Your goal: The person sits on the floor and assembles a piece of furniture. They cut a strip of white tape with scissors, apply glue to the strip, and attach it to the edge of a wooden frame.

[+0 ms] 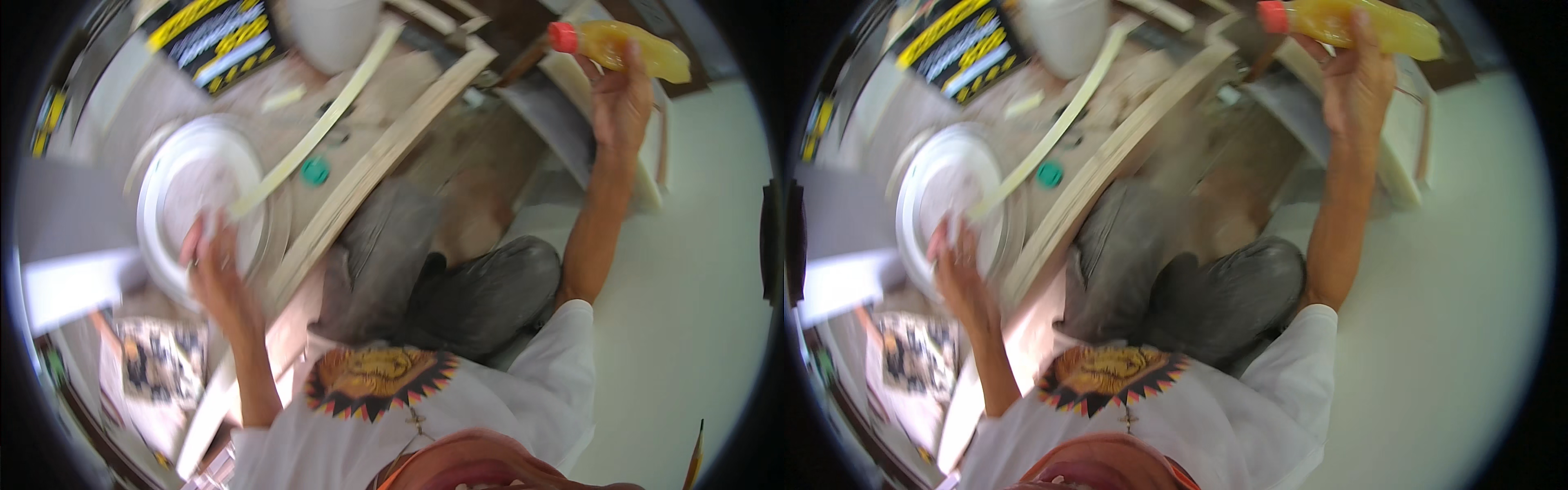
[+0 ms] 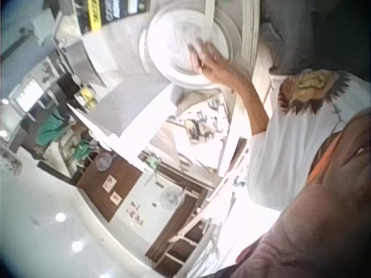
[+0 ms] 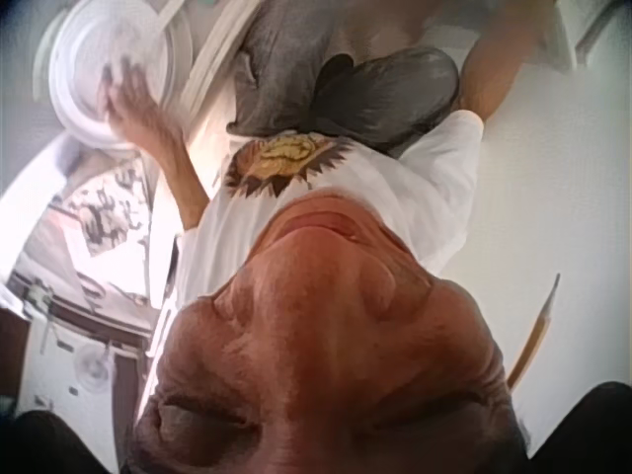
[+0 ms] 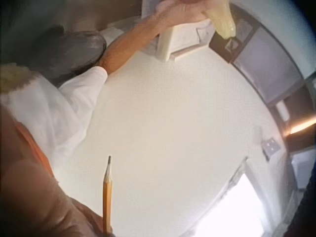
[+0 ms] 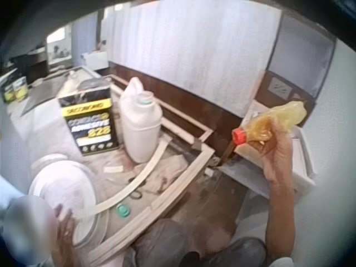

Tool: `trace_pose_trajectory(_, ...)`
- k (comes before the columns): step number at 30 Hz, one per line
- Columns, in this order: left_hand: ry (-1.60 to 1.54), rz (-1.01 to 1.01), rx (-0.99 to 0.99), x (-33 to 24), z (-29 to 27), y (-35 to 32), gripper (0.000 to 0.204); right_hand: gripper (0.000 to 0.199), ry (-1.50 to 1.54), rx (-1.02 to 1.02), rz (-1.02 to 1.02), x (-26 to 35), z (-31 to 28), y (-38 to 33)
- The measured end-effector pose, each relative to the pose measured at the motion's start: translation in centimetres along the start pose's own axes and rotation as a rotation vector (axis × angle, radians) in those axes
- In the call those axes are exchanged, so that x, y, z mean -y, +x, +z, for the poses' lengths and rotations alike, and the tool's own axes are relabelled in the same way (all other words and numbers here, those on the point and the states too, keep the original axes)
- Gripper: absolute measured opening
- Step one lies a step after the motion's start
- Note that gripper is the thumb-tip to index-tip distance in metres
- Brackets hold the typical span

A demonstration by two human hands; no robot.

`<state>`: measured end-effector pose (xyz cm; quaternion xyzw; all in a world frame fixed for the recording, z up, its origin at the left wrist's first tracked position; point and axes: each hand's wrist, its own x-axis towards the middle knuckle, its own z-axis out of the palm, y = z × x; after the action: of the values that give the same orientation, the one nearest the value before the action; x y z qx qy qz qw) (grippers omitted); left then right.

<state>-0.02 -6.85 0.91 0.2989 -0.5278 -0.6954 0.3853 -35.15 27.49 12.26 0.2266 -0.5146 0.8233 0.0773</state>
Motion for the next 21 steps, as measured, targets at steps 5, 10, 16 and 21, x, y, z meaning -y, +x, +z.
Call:
trace_pose_trajectory(5,0.239,0.556,0.289,-0.7,3.8,-0.7,0.041,0.03,-0.053,-0.005,-0.22,5.5,-1.5,4.1)
trace_pose_trajectory(10,0.238,0.415,0.696,1.4,17.0,-2.5,0.042,0.027,-0.059,-0.027,-0.198,5.8,-5.8,8.8)
trace_pose_trajectory(16,0.495,0.952,0.854,2.8,38.3,2.4,0.053,0.03,-0.104,-0.034,-0.167,4.8,-5.1,9.5)
trace_pose_trajectory(21,0.895,1.575,0.857,3.8,46.7,8.9,0.057,0.032,-0.086,-0.021,-0.16,3.9,-6.4,10.8)
